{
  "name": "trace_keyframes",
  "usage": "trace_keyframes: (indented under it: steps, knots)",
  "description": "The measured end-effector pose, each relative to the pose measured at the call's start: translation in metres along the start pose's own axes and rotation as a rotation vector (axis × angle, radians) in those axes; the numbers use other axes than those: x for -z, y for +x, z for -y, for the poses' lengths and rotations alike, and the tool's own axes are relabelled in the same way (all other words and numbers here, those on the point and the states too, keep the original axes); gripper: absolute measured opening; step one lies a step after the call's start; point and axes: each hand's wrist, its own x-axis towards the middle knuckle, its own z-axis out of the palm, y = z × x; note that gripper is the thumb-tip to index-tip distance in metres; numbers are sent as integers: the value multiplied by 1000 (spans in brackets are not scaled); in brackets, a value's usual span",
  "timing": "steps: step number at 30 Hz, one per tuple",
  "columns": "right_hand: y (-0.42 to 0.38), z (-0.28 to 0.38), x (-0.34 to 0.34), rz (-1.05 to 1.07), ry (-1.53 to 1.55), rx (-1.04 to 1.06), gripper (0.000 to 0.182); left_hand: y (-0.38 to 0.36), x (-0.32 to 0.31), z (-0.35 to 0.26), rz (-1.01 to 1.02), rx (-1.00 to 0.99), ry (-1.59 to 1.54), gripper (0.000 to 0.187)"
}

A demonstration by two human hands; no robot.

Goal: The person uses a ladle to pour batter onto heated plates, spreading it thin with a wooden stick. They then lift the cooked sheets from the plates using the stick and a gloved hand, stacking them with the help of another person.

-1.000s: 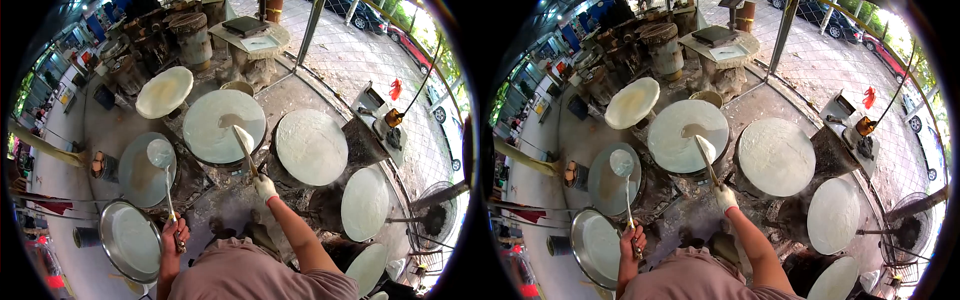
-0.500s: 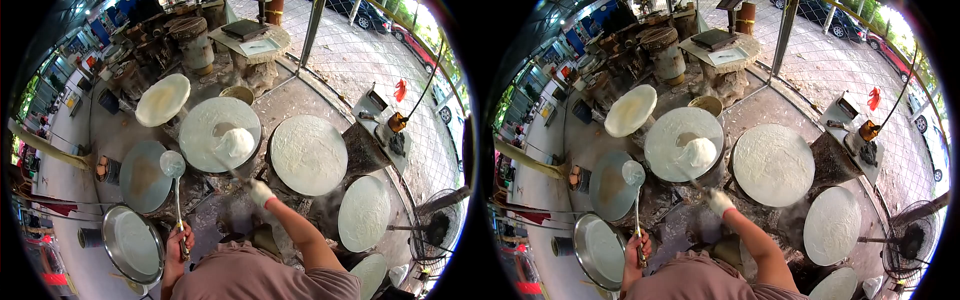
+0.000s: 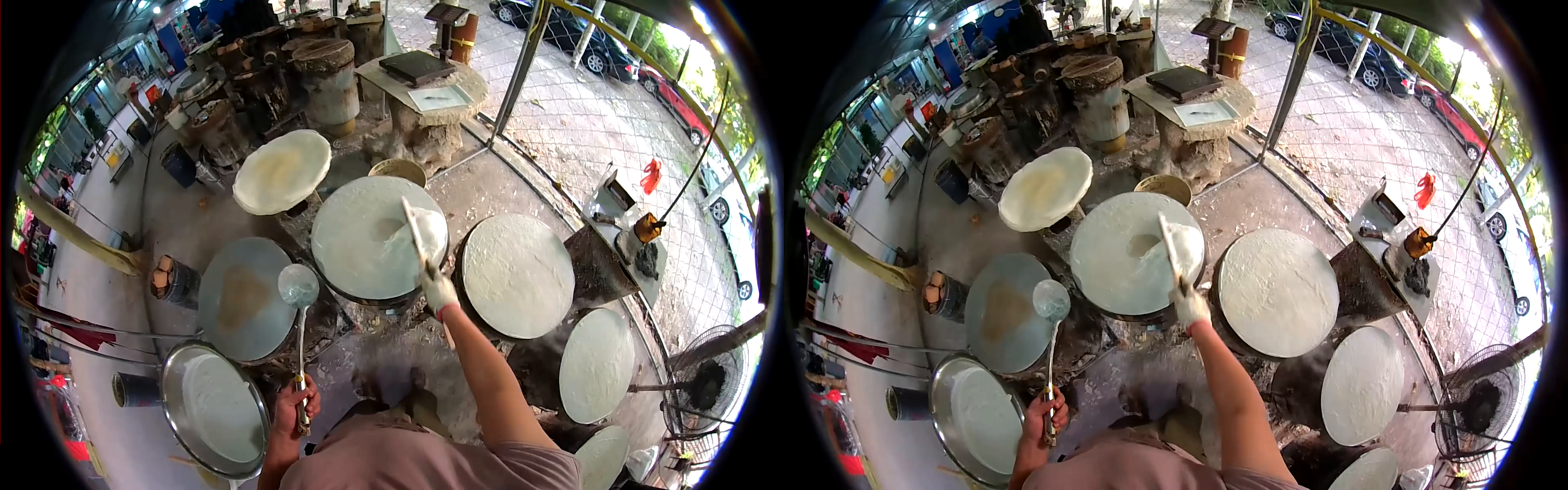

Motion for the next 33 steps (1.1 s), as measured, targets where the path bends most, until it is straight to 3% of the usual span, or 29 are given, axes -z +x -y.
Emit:
trace_keyframes:
  steps: [1, 2, 4, 5, 7, 8, 10, 14, 16, 18, 20, 21, 22, 24, 25, 26, 29, 30, 32, 33]
  knots:
    - [-4, -25, -24, 16, 190, 108, 52, 0, 9, -3, 18, 23, -18, 20]
    - [-35, -4, -10, 8, 272, 76, 48, 1, 18, -6, 24, 14, -27, 20]
    - [-49, -12, -29, -161, 884, -86, 42, 1, 32, -9, 36, 45, -39, 23]
    - [-48, -12, -40, -159, 875, -83, 42, 1, 35, -11, 38, 44, -48, 23]
    - [-47, -8, -61, -314, 921, -281, 41, 3, 37, -16, 38, 69, -38, 22]
    - [-26, -33, -85, -274, 857, -195, 38, 6, 38, -19, 46, 68, -39, 22]
    - [-30, -12, -59, -127, 805, -156, 37, 12, 38, -24, 52, 130, -70, 14]
    - [-29, -27, -60, -367, 874, -136, 38, 22, 34, -29, 71, 162, -57, 15]
    - [-19, -21, -72, -296, 649, -89, 40, 27, 27, -29, 53, 192, -26, 15]
    - [-6, -4, -38, -20, 480, -52, 41, 31, 21, -27, 54, 209, -4, 15]
    - [4, 4, -9, -71, 229, -4, 43, 32, 14, -23, 55, 231, 21, 15]
    - [13, -6, -11, -175, 378, -41, 40, 33, 10, -22, 60, 252, -7, 15]
    - [20, -13, -15, -223, 735, -135, 38, 35, 6, -19, 63, 270, -37, 16]
    - [14, -25, -23, -119, 427, -49, 37, 40, 5, -9, 49, 287, -38, 14]
    - [5, 4, -16, 13, 402, -136, 38, 43, 4, -5, 43, 310, -38, 12]
    - [25, -16, -30, 20, 358, 37, 38, 44, 1, 0, 33, 305, -41, 12]
    - [68, -10, -2, 178, 254, 94, 38, 47, -13, 13, -15, 292, -50, 13]
    - [55, 31, 27, 94, 276, -54, 38, 47, -17, 16, -74, 311, -69, 9]
    - [82, -7, 10, -77, 513, -33, 38, 47, -24, 22, -142, 329, -87, 8]
    - [66, 1, 15, 143, 540, -112, 37, 46, -27, 25, -148, 324, -76, 10]
